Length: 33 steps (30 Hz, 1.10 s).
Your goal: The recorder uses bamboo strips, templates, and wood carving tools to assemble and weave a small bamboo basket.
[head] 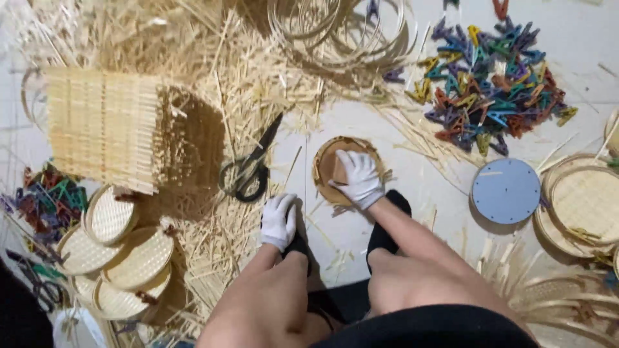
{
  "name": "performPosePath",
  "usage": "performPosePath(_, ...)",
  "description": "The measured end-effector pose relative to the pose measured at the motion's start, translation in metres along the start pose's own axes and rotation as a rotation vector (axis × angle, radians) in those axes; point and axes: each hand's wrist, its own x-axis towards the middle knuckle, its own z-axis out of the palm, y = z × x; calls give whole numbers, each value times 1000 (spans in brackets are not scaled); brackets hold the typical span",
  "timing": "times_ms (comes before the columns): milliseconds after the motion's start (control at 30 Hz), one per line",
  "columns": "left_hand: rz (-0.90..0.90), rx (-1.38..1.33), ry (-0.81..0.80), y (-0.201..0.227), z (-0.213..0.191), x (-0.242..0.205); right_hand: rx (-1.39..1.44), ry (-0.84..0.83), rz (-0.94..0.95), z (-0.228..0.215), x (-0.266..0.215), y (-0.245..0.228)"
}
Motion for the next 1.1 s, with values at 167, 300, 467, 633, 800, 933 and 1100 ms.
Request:
performPosePath(167,-17,3,24,-13,12,-7,-136,-93,217,-39,40,-24)
performPosePath(300,66,38,98,22,9,4,-187,-248,271,-55,58,-4)
performPosePath(467,612,189,-455,52,3,37,-351,-527,103,-54,113,2)
performPosePath(633,605,258,-434,37,19,25,374,149,310,-53,67,95)
performPosePath(800,625,344,-415,41,30,28,-51,178,637,-157,-16,151)
performPosePath(933,616,426,-454,29,54,38,-189,63,708,-158,-59,123)
performPosePath(1100,626,424,-459,61,25,68,334,-200,399,-147,-44,32)
